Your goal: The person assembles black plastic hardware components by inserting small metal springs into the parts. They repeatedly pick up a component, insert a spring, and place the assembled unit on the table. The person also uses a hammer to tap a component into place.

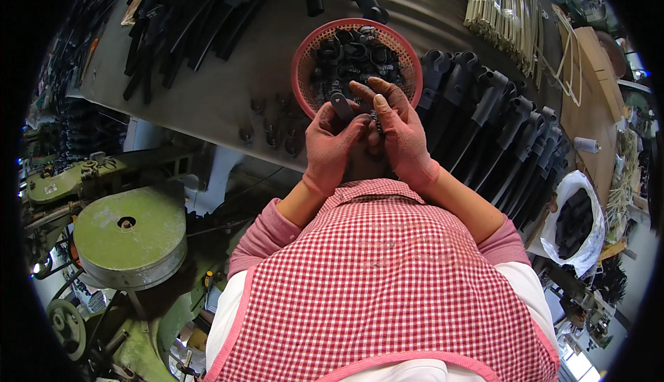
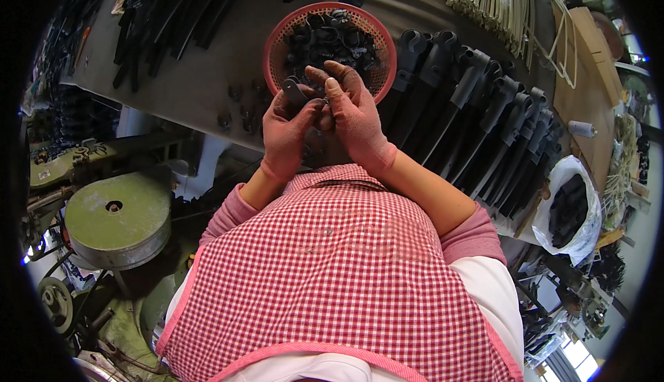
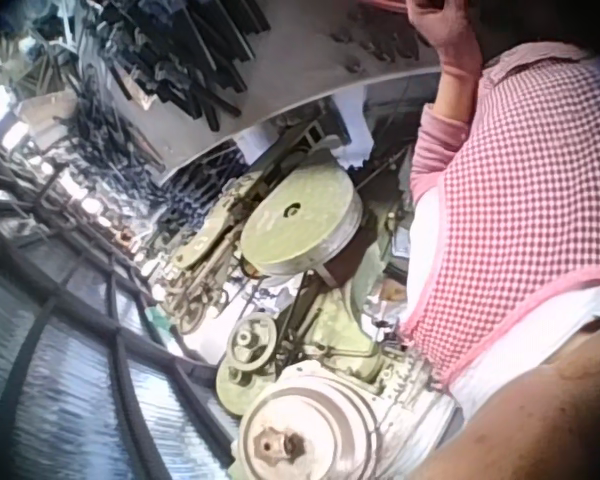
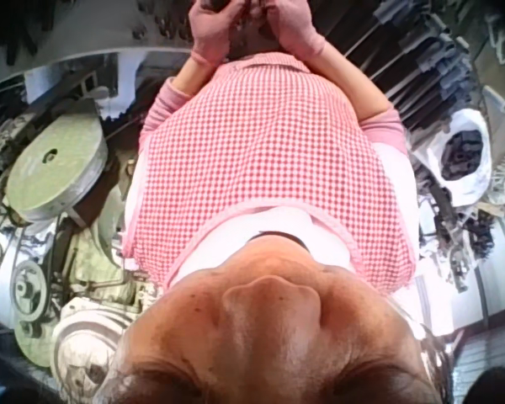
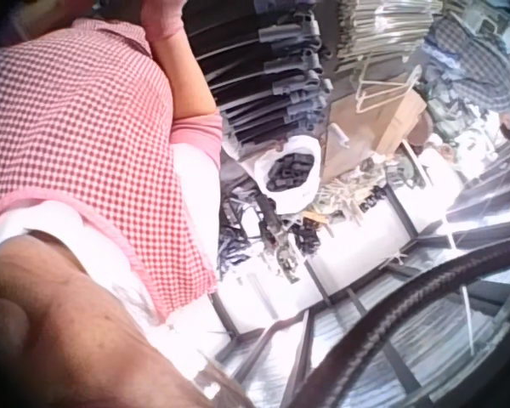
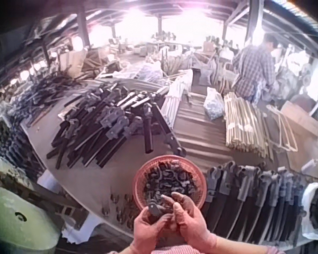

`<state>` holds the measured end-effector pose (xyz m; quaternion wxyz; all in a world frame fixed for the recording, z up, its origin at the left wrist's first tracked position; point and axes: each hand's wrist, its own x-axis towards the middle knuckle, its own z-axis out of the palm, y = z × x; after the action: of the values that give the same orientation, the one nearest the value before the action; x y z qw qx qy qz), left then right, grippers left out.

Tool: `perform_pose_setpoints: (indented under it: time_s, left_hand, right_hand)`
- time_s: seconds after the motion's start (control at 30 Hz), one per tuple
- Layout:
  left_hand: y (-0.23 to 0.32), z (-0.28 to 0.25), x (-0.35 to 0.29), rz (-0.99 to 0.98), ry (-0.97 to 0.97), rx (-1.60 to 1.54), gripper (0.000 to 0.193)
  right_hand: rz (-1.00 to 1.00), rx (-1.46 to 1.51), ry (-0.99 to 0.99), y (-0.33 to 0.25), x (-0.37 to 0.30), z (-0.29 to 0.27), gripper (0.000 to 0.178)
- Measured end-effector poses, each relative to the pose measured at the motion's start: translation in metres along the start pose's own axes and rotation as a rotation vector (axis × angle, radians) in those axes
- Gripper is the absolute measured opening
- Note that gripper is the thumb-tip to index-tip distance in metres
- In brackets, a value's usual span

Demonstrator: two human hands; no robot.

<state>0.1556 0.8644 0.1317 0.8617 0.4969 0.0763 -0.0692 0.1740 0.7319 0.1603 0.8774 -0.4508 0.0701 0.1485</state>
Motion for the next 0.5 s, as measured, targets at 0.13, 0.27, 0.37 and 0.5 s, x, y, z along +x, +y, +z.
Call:
perform_pose_setpoints:
  time_s: [0.13,0.27,0.37,0.5]
  left_hand:
    - [0.010,0.004,-0.011,-0.008,-0.027,0.041,0.027]
    - [0.015,0.006,-0.015,-0.055,-0.111,-0.009,0.026]
    - [0.015,0.005,-0.014,-0.042,-0.127,0.042,0.027]
    - [0.015,-0.001,-0.013,-0.093,-0.085,-0.057,0.026]
  right_hand:
    - [-0.073,-0.135,0.011,-0.001,-0.007,0.004,0.034]
    - [-0.196,-0.361,0.034,0.003,-0.009,0.001,0.030]
    - [-0.154,-0.454,0.087,0.005,-0.008,-0.003,0.027]
    - [0.069,-0.226,0.097,0.000,-0.011,-0.005,0.024]
